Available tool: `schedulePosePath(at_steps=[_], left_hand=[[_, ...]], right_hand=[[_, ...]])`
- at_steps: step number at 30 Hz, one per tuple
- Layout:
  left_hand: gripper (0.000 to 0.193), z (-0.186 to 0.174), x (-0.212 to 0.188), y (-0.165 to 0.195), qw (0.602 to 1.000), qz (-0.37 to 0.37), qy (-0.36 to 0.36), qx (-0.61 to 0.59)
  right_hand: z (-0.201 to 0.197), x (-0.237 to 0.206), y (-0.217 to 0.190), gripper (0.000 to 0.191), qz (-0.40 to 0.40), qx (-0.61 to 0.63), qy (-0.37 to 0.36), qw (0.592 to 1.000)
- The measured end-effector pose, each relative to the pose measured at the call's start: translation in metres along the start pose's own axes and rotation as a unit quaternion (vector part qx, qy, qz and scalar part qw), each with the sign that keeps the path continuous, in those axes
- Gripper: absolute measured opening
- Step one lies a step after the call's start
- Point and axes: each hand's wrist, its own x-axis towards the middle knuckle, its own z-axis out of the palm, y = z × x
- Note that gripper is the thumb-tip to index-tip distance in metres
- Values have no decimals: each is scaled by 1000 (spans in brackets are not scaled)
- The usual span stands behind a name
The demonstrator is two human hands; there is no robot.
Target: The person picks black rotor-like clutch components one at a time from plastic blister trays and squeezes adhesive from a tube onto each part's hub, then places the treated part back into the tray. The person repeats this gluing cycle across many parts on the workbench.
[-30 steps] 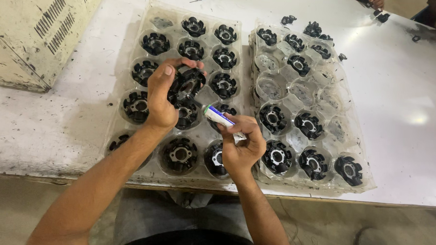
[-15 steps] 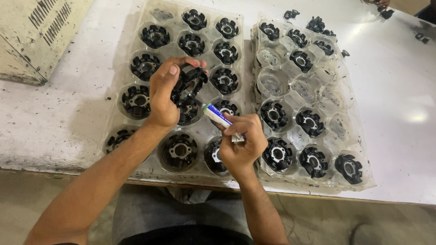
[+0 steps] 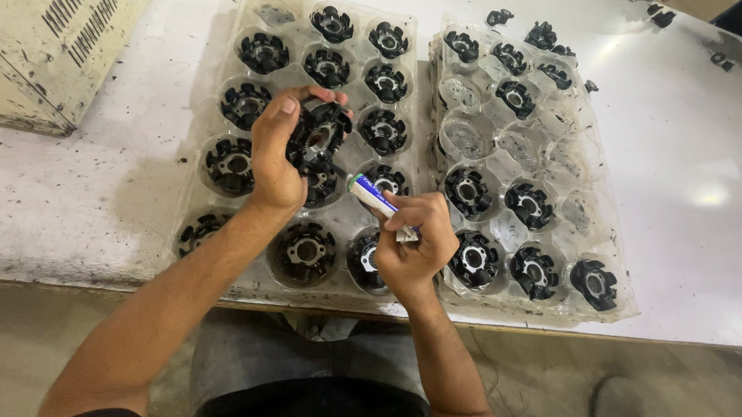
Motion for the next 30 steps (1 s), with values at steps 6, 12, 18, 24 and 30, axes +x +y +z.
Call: schedulePosePath(at_steps=[6, 12, 18, 24, 30], left_hand=[[41, 7, -4, -2, 976, -75, 115, -171], [46, 23, -24, 1, 941, -115, 172, -267], [50, 29, -33, 2, 933, -137, 178, -280], [50, 29, -34, 1, 910, -186, 221, -297], [52, 26, -33, -2, 904, -199, 230, -301]], right_hand=[[2, -3, -1, 33, -2, -3, 23, 1000], [-2, -6, -1, 38, -22, -2, 53, 998], [-3, -9, -1, 40, -29, 7, 54, 998], [-3, -10, 0, 40, -23, -6, 45, 999], [-4, -12, 2, 39, -19, -17, 41, 999]])
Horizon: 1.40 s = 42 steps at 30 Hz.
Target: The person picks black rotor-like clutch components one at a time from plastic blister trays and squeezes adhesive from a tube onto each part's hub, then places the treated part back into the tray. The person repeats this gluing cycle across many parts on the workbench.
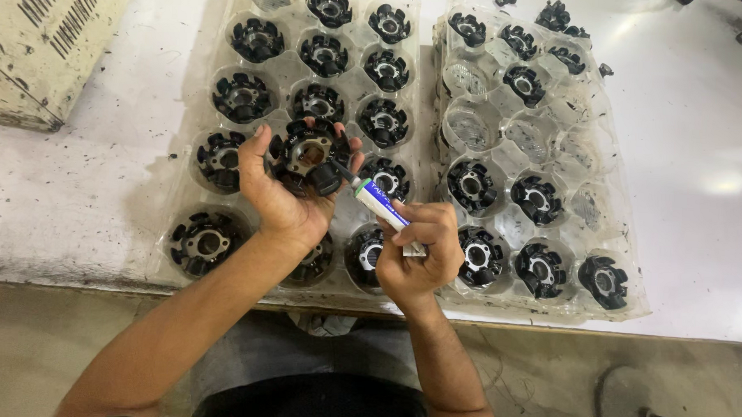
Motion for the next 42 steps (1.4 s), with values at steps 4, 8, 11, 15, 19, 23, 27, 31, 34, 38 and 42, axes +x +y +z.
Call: schedulePosePath(at_steps=[4, 8, 11, 15, 19, 23, 27, 31, 34, 38, 42], left_hand=[[53, -1, 2, -1, 1000, -5, 22, -6], [53, -1, 5, -1, 1000, -10, 5, -20], [53, -1, 6, -1, 1000, -13, 1, -15], [51, -2, 10, 3, 999, -29, 20, -7], [49, -13, 38, 13, 996, -11, -20, 82], [35, -37, 114, 35, 961, 21, -60, 271], [32, -73, 215, 66, 904, 86, 1, 419], [40, -103, 320, 95, 773, 321, 126, 532], [39, -115, 370, 117, 646, 364, 218, 635], [39, -110, 400, 137, 501, 305, 237, 774], [39, -102, 398, 141, 348, 234, 169, 892]], right_hand=[[-1, 0, 1, 38, 7, -2, -4, 1000], [-1, 0, 0, 38, 17, 2, -7, 1000], [-2, 1, -1, 39, 20, 2, -7, 1000], [-5, -1, 3, 37, 42, 8, -16, 999], [-12, -6, 12, 35, 75, 58, 8, 996], [-29, -13, 19, 34, 134, 96, 18, 986], [-40, -20, 22, 34, 154, 66, 2, 986], [-45, -28, 16, 34, 83, -36, -17, 996], [-56, -32, 9, 35, 73, -78, -29, 994], [-63, -46, -7, 40, 149, -53, -7, 987], [-67, -56, -3, 41, 149, 4, -22, 989]])
